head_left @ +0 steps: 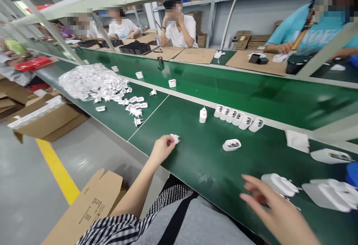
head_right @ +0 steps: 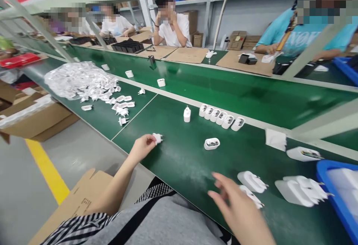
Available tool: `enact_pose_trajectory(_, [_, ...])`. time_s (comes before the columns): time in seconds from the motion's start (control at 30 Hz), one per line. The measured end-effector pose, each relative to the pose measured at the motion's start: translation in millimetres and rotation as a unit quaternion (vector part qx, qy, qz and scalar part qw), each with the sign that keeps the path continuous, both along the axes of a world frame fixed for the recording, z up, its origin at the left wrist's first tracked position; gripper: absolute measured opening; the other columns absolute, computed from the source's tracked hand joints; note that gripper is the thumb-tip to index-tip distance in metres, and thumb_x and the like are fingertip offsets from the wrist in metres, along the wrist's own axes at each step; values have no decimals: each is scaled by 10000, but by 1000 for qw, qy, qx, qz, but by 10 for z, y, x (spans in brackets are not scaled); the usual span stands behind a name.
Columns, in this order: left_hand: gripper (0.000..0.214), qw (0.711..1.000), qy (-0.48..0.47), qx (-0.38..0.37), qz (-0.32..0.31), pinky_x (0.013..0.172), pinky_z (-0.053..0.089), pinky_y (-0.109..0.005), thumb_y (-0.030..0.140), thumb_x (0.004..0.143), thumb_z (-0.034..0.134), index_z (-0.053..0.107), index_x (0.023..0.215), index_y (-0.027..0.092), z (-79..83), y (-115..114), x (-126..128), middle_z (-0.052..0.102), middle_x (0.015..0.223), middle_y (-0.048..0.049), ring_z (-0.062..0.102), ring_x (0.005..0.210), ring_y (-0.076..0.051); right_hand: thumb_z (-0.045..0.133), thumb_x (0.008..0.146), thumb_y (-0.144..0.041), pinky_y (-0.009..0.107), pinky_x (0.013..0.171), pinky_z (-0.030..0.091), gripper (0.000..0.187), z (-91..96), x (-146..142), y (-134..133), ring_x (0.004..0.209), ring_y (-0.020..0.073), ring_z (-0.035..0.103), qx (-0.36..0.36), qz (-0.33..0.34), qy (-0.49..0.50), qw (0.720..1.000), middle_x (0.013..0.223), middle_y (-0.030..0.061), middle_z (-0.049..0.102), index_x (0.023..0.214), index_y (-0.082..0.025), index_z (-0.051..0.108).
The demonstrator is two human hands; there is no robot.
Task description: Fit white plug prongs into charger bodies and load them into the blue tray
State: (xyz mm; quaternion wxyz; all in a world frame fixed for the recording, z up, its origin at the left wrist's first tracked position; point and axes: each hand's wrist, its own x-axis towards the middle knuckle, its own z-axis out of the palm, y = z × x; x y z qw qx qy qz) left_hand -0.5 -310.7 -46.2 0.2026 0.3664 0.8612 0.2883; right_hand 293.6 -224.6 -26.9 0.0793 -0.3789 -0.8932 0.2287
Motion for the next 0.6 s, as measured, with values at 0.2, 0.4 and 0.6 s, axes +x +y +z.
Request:
enact_pose_trajectory(0.2, [71,830,-527,56,-174,619,415,-223,128,597,513,455,637,135,18,399,659,496,584,44,506,563,-63,430,732,-249,274,765,434,457,-118,-616,1,1003,155,458,-53,89,73,992,1232,38,348,1174,-269,315])
enact_pose_trajectory(0.4, [160,810,-521,-18,-267,663,427,-285,190,648,511,475,791,128,34,771,897,516,699,0,528,608,-86,362,785,-287,274,727,447,252,-202,-325,50,908,159,519,58,36,120,990,1067,53,511,960,-250,540])
enact_pose_trajectory(0.6, [417,934,-31,84,-346,779,366,-271,330,594,589,501,961,154,55,1213,920,502,988,-47,482,886,-162,358,773,-323,282,624,458,228,-139,-278,60,719,166,561,110,-76,132,982,795,44,589,842,-247,561])
